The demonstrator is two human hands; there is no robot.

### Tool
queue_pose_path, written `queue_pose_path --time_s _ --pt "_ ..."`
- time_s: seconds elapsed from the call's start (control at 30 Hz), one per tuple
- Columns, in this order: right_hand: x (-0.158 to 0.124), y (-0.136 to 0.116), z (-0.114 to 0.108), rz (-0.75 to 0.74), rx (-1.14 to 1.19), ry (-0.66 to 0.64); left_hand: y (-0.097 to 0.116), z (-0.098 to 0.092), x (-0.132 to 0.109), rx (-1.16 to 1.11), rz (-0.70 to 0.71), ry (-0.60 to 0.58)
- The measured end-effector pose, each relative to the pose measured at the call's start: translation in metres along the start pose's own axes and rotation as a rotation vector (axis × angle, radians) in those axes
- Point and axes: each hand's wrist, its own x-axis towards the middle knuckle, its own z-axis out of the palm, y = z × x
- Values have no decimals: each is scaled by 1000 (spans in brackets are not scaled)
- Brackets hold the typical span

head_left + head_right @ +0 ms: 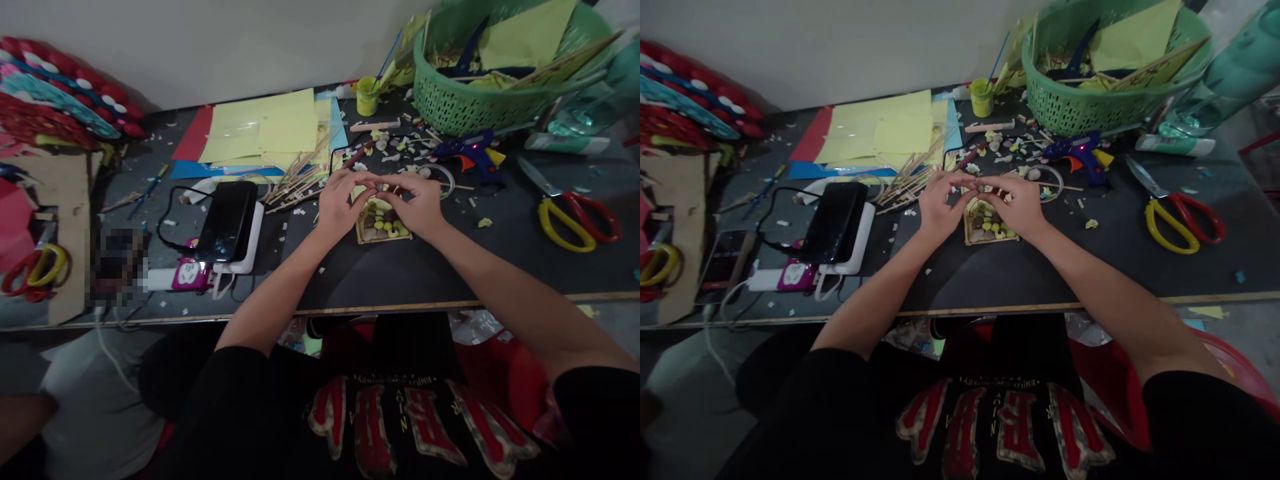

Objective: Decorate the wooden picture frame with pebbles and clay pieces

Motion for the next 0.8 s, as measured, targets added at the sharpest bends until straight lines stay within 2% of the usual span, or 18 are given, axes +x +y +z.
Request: queue_pose_path --time_s 0.4,0.8 --pt "-3 3 0 -48 22 -11 -5 2 0 18 9 -59" --pt "-2 0 -1 -6 -4 -23 3 -2 -1 28 -54 -5"
